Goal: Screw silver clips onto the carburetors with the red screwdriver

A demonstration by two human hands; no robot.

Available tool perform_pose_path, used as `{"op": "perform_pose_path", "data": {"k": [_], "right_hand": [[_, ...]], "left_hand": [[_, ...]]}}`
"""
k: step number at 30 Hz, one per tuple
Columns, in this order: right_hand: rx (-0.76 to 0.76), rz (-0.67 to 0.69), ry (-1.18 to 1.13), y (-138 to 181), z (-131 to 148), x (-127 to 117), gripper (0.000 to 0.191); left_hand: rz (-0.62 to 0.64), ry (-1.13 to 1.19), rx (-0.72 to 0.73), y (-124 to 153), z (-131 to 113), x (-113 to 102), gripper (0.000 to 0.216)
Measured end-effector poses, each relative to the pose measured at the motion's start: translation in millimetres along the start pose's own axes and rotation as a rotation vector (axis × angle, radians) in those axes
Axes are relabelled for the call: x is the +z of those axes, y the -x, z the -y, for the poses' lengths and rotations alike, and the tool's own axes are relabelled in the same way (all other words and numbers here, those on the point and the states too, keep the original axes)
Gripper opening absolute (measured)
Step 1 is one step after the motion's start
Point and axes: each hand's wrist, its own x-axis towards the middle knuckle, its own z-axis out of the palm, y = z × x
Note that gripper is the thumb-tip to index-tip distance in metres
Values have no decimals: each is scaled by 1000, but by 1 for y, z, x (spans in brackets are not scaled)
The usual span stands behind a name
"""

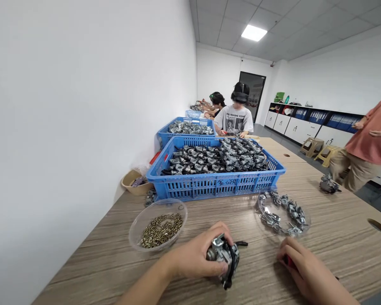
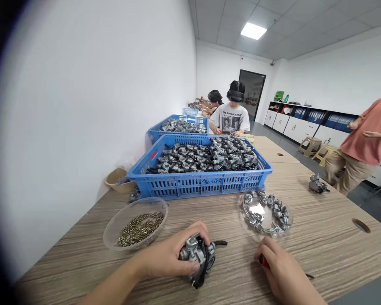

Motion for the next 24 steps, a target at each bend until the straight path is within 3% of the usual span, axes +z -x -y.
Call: {"op": "perform_pose_path", "data": {"k": [5,13,17,24], "right_hand": [[-9,-75,-37,7,8,8,21],[-113,-203,-322,-12,57,-13,17],[-132,-295,-486,-21,92,-16,11],[-136,-293,-406,-35,115,-2,4]], "left_hand": [[-176,-33,2,-4,-3,30,32],[-509,-292,29,-11,-10,80,25],[-634,-456,27,-11,-6,88,23],[-656,-605,43,-10,-7,89,40]]}}
